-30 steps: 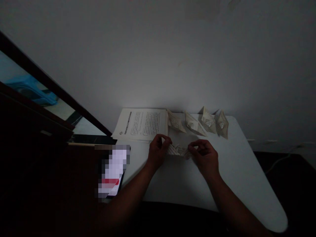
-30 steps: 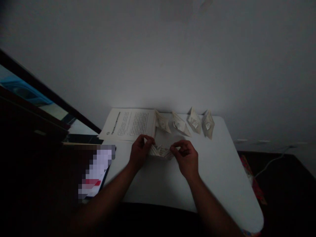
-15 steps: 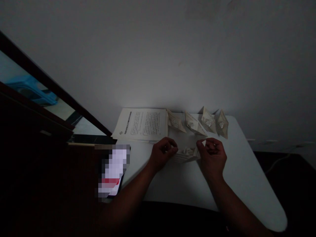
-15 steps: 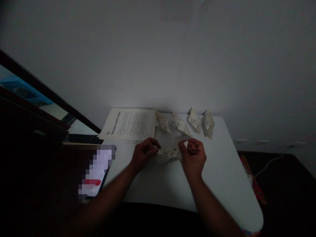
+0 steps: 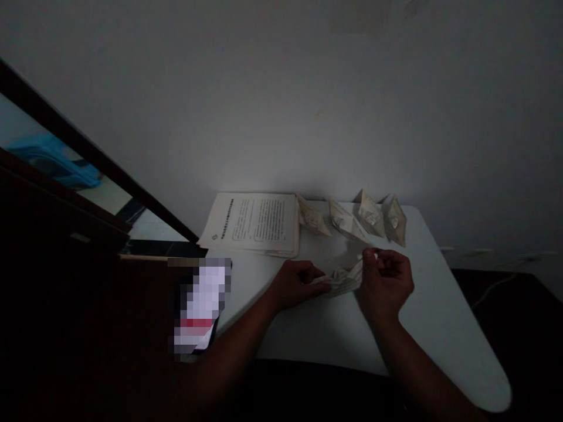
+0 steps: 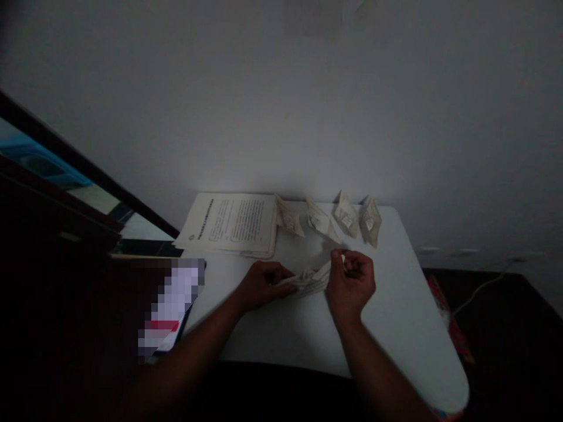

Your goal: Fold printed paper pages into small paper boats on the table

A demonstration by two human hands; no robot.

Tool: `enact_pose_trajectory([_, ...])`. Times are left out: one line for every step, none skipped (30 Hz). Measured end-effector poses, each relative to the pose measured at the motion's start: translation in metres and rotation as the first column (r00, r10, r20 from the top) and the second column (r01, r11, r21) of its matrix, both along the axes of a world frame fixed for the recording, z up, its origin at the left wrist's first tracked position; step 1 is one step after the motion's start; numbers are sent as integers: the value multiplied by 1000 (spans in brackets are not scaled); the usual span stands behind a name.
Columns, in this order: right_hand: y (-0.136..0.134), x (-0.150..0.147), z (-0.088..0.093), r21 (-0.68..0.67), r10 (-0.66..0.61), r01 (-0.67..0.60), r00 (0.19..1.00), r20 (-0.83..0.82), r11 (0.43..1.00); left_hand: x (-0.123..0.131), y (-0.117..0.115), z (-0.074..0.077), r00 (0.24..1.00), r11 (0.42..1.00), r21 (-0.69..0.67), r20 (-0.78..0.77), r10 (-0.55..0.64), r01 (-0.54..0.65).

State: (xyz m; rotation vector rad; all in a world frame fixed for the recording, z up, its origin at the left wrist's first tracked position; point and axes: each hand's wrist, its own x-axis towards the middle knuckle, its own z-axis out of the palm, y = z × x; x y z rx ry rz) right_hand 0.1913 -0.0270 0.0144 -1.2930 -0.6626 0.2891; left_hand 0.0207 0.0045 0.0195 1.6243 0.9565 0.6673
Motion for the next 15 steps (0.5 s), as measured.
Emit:
enact_pose_trajectory([0, 0, 0, 0, -9, 9, 1000, 4, 1000, 0, 0, 0, 1000, 1000, 8, -2, 1, -1])
enact_pose_trajectory([1, 0, -1, -2, -15, 15, 1000, 9, 1000, 0, -1, -1, 1000, 1000, 21, -6, 8, -8])
enact_pose_trajectory([1, 1, -2, -4, -14, 14, 1000, 10, 1000, -1, -1, -1, 1000, 999, 38, -11, 18, -18])
enact_pose_trajectory([2, 1, -3, -8, -5, 5, 1000, 6, 1000, -1, -1, -1, 999, 998, 57, -12, 30, -29])
enact_pose_trajectory([2, 1, -4, -15, 14, -14, 1000, -8, 1000, -1, -1, -1, 999, 996, 77, -7, 44, -43])
enact_pose_trajectory([2, 1, -4, -25, 46, -47, 998, -33, 999, -1, -1, -1, 998, 993, 101, 5, 60, -60])
enact_pose_trajectory([2, 1, -4, -37, 90, -93, 994, -67, 995, -1, -1, -2, 997, 989, 127, 23, 77, -79])
enact_pose_trajectory([2, 0, -4, -49, 140, -145, 985, -103, 988, -1, -1, -2, 995, 983, 153, 43, 93, -99])
enact_pose_trajectory([1, -1, -3, -65, 188, -198, 973, -133, 978, -1, -1, -2, 992, 977, 179, 60, 108, -117])
enact_pose_trajectory([1, -1, -2, -85, 230, -244, 961, -152, 966, -1, -1, -1, 990, 969, 206, 72, 121, -134])
enact_pose_trajectory([0, -2, 0, -109, 269, -289, 949, -165, 951, -1, 0, -1, 988, 962, 231, 77, 130, -145])
enact_pose_trajectory([-1, -3, 1, -134, 304, -328, 937, -172, 935, -1, 0, -1, 987, 955, 253, 81, 137, -153])
enact_pose_trajectory([-2, -3, 2, -156, 337, -365, 924, -179, 918, -1, 0, 0, 986, 949, 271, 87, 140, -159])
enact_pose_trajectory([-2, -3, 2, -180, 368, -400, 911, -186, 899, -1, 0, 0, 986, 944, 288, 95, 141, -162])
enact_pose_trajectory([-3, -2, 2, -206, 393, -428, 900, -189, 880, -1, 0, 1, 985, 940, 300, 104, 138, -163])
